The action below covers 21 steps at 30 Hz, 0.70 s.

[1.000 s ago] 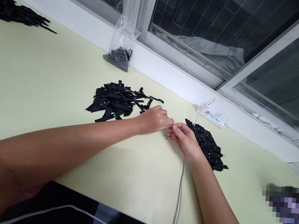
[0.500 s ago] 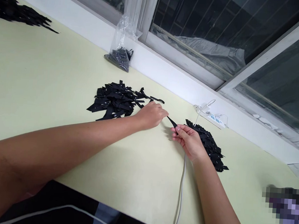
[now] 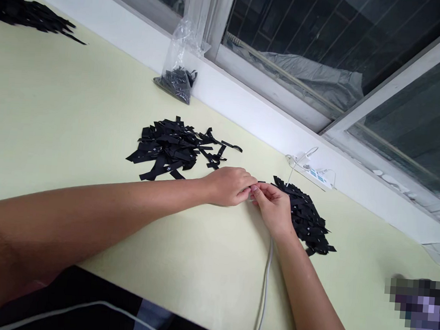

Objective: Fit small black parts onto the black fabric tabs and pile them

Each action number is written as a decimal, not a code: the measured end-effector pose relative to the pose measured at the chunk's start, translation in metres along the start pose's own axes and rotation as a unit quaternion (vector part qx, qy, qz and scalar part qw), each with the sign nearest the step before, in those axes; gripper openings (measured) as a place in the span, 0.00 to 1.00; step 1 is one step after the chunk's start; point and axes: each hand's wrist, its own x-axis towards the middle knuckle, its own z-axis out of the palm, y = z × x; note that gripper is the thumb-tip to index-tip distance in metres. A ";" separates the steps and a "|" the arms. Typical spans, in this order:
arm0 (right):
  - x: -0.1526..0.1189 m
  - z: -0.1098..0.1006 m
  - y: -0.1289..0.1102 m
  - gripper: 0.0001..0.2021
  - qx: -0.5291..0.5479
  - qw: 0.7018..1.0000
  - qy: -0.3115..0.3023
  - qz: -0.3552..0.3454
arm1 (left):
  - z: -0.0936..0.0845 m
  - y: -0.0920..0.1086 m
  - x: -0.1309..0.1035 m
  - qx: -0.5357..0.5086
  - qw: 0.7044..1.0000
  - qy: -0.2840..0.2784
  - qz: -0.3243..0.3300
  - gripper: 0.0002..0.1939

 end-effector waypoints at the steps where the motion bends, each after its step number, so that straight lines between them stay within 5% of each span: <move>1: 0.000 0.000 0.001 0.21 -0.003 1.000 -0.004 -0.002 | 0.000 -0.001 0.000 -0.004 1.000 -0.005 -0.004 0.10; 14: -0.005 0.005 0.003 0.16 -0.136 0.988 -0.006 -0.079 | 0.003 -0.003 0.003 -0.187 0.975 0.011 -0.122 0.12; 21: -0.009 0.007 -0.004 0.15 -0.192 0.975 -0.005 -0.111 | 0.002 -0.005 0.003 -0.239 0.963 0.003 -0.127 0.14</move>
